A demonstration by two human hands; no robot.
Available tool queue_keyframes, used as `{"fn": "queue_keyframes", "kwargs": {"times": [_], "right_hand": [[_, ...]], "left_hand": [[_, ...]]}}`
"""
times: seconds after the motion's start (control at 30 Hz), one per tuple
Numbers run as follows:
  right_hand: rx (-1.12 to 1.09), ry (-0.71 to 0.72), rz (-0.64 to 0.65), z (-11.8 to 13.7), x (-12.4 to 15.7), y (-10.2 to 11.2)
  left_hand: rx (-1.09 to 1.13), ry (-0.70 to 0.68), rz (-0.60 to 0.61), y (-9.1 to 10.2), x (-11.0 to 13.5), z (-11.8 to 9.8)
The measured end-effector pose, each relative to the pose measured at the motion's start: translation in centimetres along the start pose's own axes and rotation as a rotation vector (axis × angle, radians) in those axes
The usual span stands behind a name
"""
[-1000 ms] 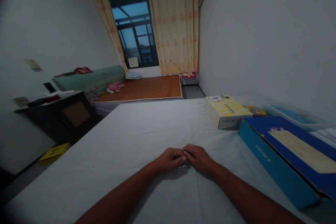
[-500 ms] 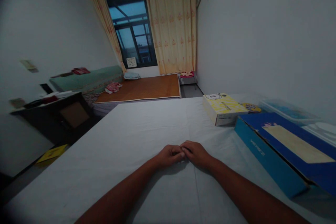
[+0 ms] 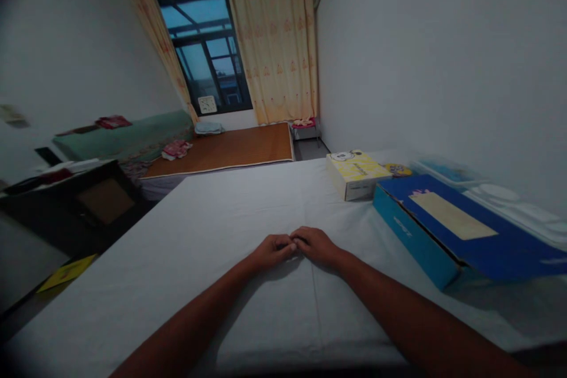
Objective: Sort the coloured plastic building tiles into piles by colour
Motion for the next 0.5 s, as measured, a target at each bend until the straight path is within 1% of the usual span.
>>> {"fn": "queue_keyframes", "kwargs": {"times": [0.07,0.1,0.17,0.23,0.27,0.3,0.37,0.4,0.43,0.47,0.5], "right_hand": [[-0.009,-0.014,-0.002,0.6,1.1,0.9],[-0.009,-0.021,-0.017,1.1,2.2,1.7],[0.009,-0.039,-0.097,2.5,5.4,4.4],[0.057,-0.083,-0.255,4.1,10.1,8.2],[0.091,-0.129,-0.353,4.7,12.9,10.3],[0.129,-0.2,-0.482,5.1,16.0,12.6],[0.213,-0.347,-0.837,5.1,22.7,17.2],[0.237,-0.419,-1.014,4.6,26.1,19.2],[0.213,-0.465,-1.144,3.5,29.3,20.9],[0.168,-0.481,-1.273,2.1,32.2,22.3],[0.129,-0.518,-1.354,0.2,34.7,23.4]], "left_hand": [[-0.02,0.02,-0.007,0.2,0.0,-0.3],[-0.033,0.037,-0.005,0.3,-0.1,-0.4],[-0.065,0.084,0.021,0.7,-0.3,-0.7],[-0.096,0.137,0.085,0.9,-0.7,-1.0],[-0.116,0.16,0.125,0.9,-0.9,-1.3],[-0.139,0.176,0.16,0.9,-1.1,-1.6],[-0.187,0.184,0.208,0.6,-1.7,-2.5],[-0.206,0.178,0.218,0.3,-2.1,-3.1],[-0.219,0.167,0.224,-0.1,-2.6,-3.7],[-0.227,0.153,0.227,-0.6,-3.0,-4.5],[-0.234,0.136,0.234,-1.3,-3.6,-5.2]]}}
Point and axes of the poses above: each hand's wrist, its own x-axis away from the middle knuckle, its own y-axis out of the back of the hand, z = x × y, the point moved 4 cm from there along -x, towards the middle knuckle, and after that the axes turned 13 degrees about z, right-handed, at the moved point
